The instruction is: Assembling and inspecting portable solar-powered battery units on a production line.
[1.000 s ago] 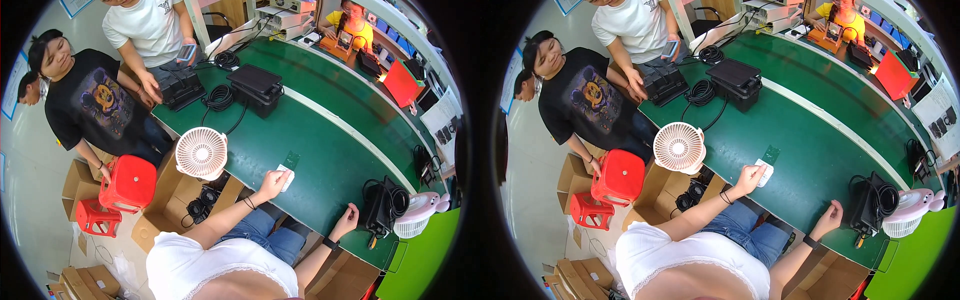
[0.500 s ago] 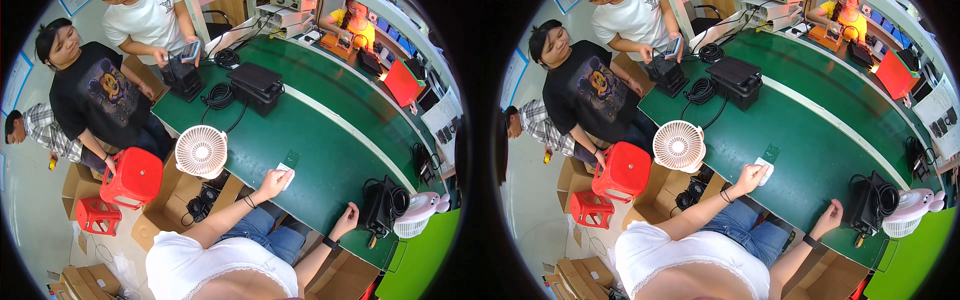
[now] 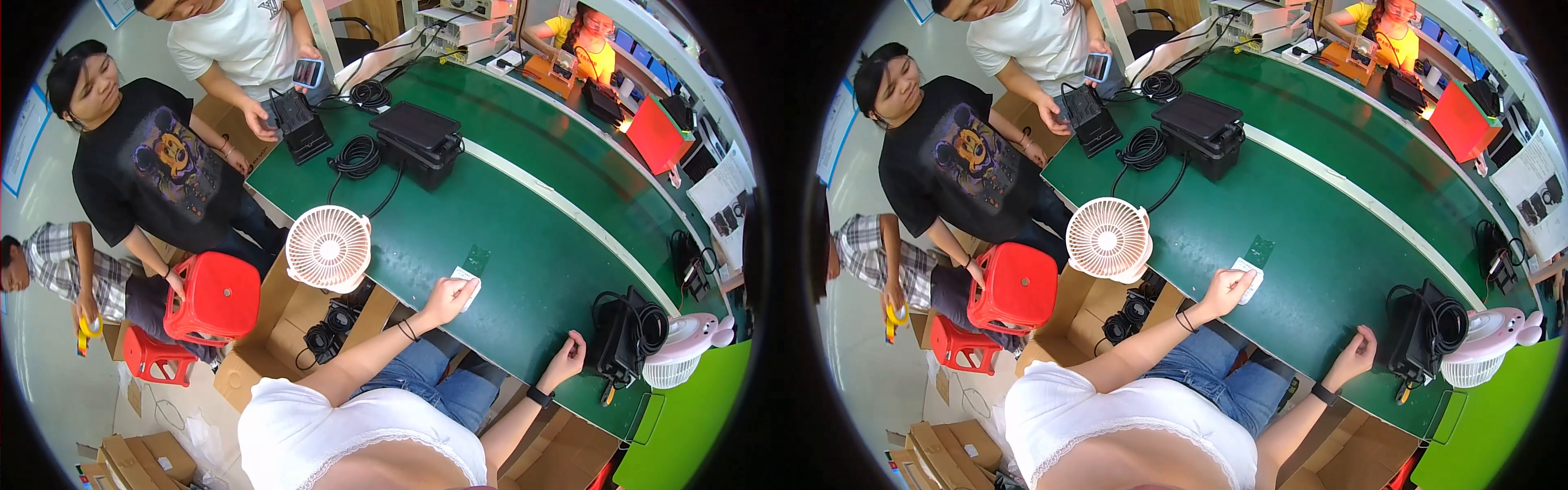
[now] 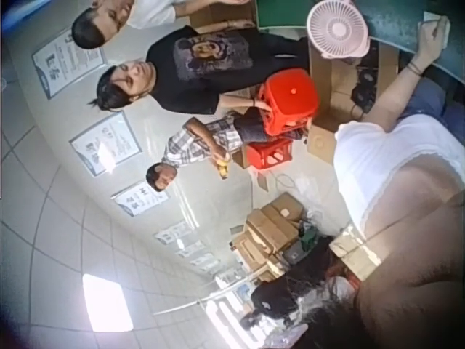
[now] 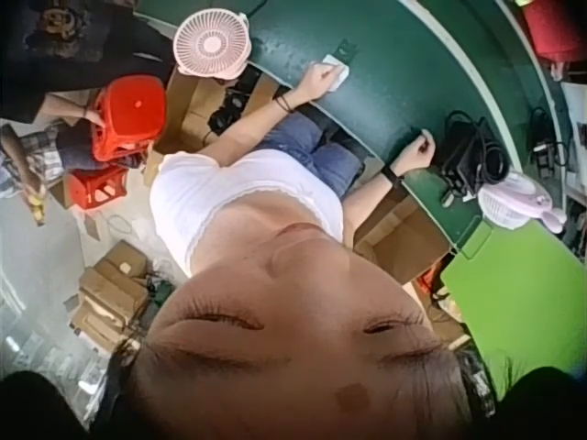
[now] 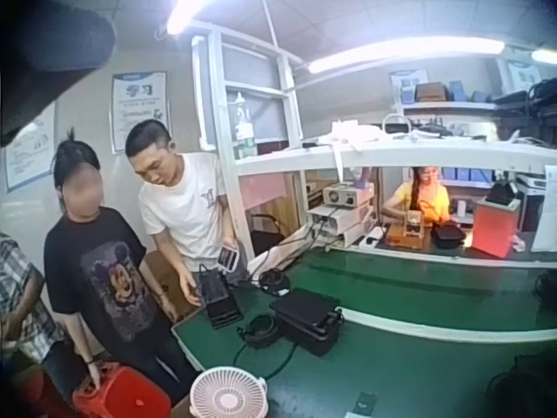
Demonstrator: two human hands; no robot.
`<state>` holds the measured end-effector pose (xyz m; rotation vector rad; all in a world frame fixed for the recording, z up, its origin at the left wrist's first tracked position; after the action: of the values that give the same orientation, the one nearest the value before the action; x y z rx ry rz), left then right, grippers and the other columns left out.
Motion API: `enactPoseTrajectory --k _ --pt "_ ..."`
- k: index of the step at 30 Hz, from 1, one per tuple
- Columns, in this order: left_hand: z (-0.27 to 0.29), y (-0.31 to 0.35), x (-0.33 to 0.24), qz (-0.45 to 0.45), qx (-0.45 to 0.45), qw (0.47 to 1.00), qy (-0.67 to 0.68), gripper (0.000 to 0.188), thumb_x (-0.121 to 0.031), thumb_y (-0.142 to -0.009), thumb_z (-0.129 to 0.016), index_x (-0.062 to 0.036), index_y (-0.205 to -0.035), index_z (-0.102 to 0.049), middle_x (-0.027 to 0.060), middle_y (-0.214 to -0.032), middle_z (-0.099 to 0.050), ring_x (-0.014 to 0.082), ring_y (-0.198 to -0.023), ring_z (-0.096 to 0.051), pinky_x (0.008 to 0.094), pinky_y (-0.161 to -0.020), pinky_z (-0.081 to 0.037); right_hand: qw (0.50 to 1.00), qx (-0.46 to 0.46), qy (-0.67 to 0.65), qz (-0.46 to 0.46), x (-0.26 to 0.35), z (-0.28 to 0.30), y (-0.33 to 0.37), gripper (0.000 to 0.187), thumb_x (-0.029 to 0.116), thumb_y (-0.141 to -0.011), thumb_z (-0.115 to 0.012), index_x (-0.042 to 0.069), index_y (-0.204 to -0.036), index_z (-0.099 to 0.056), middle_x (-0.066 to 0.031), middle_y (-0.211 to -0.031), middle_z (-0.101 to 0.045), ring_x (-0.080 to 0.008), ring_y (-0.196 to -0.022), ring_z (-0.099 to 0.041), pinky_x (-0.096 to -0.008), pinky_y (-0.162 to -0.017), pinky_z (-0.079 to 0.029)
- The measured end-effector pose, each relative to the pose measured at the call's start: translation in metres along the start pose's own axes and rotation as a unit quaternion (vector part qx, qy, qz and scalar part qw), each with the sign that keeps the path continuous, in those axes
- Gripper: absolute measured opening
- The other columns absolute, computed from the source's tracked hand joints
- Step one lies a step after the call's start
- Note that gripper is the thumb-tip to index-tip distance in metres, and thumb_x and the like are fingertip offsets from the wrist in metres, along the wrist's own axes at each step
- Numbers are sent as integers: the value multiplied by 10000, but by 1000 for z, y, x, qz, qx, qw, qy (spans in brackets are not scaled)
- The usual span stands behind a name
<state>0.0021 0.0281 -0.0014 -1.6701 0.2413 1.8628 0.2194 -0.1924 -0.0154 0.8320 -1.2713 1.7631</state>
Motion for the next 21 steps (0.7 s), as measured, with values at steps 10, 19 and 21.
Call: enactPoseTrajectory --k 10,19,21 --pt "4 -4 -4 7 5 1000 -6 405 -191 -954 -559 34 -620 -519 99 -496 -428 124 -442 -379 334 -433 -281 1000 4 -9 -1 -4 -1 1 103 73 -914 -585 27 -922 -676 27 -871 -663 -40 -632 -457 -195 -551 -348" --pt "5 -4 -5 -1 11 1000 -2 403 -187 -952 -562 30 -615 -517 95 -493 -417 120 -443 -376 336 -433 -284 1000 2 -5 -1 -7 -1 2 101 78 -908 -591 33 -923 -680 31 -860 -661 -44 -626 -459 -199 -549 -353" --pt "5 -4 -5 -1 11 1000 0 402 -184 -951 -563 29 -612 -516 92 -492 -418 120 -443 -377 334 -433 -287 1000 3 -7 0 -6 -2 2 101 78 -908 -591 32 -923 -680 29 -861 -662 -45 -629 -464 -200 -551 -356"
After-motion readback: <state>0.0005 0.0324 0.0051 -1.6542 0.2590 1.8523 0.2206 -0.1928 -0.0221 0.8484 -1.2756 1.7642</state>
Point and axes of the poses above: each hand's wrist, its own y-axis away from the middle knuckle, its own z-axis out of the back of the hand, x = y × z, the point moved 1 cm from there along -y, towards the middle knuckle
